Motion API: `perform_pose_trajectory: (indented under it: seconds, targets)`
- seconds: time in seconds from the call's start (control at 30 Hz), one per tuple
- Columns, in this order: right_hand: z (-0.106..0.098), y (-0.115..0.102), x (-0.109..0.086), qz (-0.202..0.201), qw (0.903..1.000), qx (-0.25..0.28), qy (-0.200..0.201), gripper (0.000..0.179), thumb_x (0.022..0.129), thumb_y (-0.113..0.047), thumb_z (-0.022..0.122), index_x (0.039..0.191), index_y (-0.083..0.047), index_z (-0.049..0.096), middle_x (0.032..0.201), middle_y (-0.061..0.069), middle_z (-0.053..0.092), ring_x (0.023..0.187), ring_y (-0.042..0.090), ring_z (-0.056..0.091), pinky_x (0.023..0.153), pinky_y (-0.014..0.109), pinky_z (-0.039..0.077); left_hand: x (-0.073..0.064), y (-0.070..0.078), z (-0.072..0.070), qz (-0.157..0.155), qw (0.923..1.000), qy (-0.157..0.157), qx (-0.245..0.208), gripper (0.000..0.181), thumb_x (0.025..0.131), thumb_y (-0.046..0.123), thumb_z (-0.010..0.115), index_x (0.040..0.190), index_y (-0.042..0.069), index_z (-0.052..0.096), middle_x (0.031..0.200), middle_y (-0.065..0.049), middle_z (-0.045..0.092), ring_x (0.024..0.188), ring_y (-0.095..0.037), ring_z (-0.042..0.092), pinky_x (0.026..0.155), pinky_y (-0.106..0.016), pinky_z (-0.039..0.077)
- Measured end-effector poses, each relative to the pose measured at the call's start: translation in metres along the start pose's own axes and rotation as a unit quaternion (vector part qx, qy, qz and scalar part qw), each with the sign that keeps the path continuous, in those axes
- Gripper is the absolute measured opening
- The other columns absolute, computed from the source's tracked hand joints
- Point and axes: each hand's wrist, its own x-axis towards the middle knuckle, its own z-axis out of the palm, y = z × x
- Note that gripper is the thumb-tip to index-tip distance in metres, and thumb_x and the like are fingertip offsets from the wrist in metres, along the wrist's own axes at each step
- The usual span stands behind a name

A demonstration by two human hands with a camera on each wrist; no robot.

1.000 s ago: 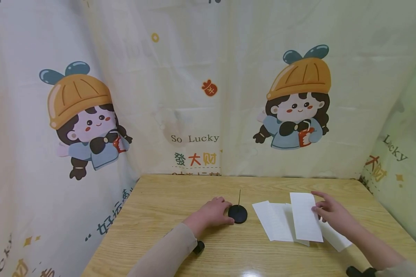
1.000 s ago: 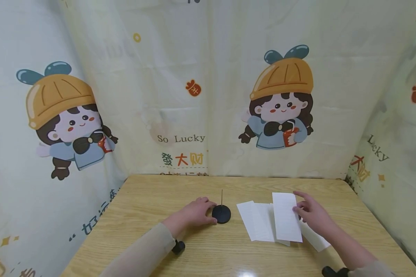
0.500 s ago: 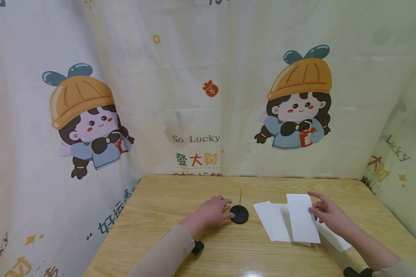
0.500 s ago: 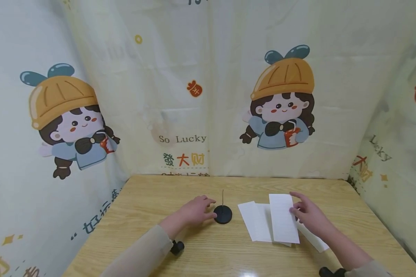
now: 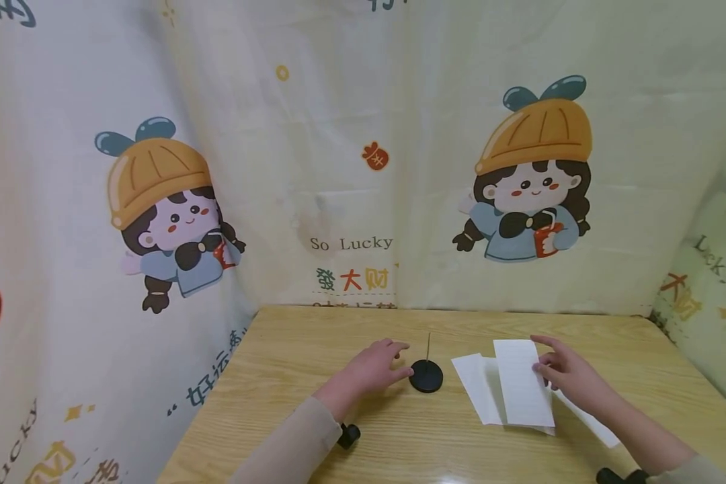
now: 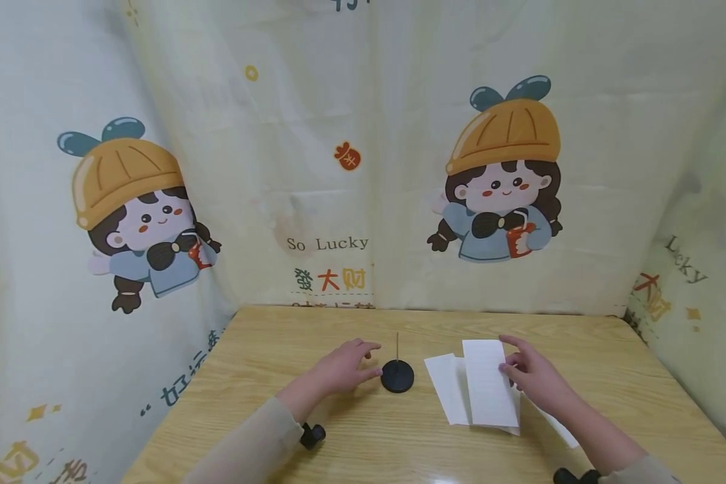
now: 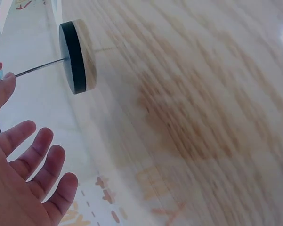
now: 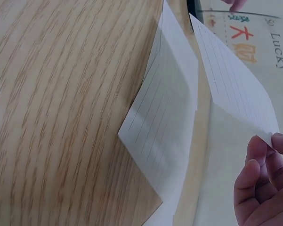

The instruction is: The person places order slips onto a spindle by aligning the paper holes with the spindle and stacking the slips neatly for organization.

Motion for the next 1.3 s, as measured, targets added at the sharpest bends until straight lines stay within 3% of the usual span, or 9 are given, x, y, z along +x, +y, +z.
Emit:
perform_pose_trajectory:
  seconds: [0.37, 0.67, 1.3]
  targets:
    - [0.015, -0.015, 0.005, -0.036, 0.9991, 0.024, 0.002, 0.06, 0.097, -0.007, 0.063, 0.148, 0.0, 0.033, 0.09, 0.009, 0.063, 0.067, 0.016, 0.053, 0.059, 0.028, 0.046, -0.003, 0.005, -0.004, 0.007, 0.9989, 0.033, -0.032, 0.057, 0.097, 0.052, 0.058, 0.145, 0.024, 0.049, 0.12, 0.003, 0.059, 0.106, -0.013, 0.058, 0.09, -0.035, 0.048]
    - [0.025, -0.027, 0.012, -0.035, 0.9989, 0.03, -0.004, 0.058, 0.097, -0.007, 0.063, 0.147, 0.0, 0.034, 0.092, 0.008, 0.064, 0.069, 0.014, 0.054, 0.06, 0.028, 0.048, -0.005, 0.003, -0.006, 0.01, 0.9966, 0.06, -0.055, 0.054, 0.097, 0.052, 0.057, 0.143, 0.024, 0.05, 0.116, 0.006, 0.059, 0.099, -0.011, 0.058, 0.082, -0.032, 0.049]
    - [0.04, -0.053, 0.028, -0.037, 0.9984, 0.04, 0.013, 0.058, 0.097, -0.011, 0.063, 0.148, -0.004, 0.036, 0.094, 0.008, 0.064, 0.075, 0.018, 0.056, 0.064, 0.034, 0.051, -0.003, 0.021, -0.015, 0.017, 0.9859, 0.096, -0.136, 0.048, 0.099, 0.046, 0.056, 0.14, 0.022, 0.054, 0.107, 0.012, 0.057, 0.095, -0.008, 0.054, 0.078, -0.03, 0.047]
